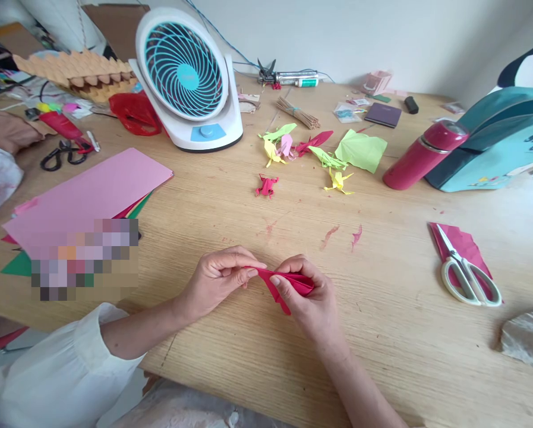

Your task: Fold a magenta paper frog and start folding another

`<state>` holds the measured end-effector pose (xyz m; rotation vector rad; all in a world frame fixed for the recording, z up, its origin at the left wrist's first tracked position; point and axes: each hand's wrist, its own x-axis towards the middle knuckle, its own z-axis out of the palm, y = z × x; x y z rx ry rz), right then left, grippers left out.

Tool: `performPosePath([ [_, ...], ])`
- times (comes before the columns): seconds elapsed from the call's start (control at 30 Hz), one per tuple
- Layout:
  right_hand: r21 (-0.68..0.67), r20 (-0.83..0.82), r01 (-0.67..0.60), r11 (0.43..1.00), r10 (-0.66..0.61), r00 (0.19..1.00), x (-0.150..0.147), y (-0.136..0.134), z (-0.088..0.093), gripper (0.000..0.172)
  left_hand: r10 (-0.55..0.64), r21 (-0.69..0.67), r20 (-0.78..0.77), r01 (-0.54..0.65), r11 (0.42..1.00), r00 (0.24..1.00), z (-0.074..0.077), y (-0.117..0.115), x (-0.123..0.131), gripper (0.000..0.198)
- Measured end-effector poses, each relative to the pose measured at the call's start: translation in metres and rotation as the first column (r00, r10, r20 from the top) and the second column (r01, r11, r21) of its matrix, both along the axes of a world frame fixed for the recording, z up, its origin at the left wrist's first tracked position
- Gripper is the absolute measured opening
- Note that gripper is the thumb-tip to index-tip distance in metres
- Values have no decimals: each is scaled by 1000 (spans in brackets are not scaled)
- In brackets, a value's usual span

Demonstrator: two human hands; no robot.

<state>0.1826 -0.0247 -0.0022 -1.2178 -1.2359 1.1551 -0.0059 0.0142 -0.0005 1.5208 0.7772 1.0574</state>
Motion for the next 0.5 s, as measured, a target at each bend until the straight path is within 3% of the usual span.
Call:
performPosePath([
  [0.5, 20, 47, 26, 999, -27, 999, 0, 2, -1, 18, 9, -89, -60, -14, 996, 998, -1, 0, 0, 15],
])
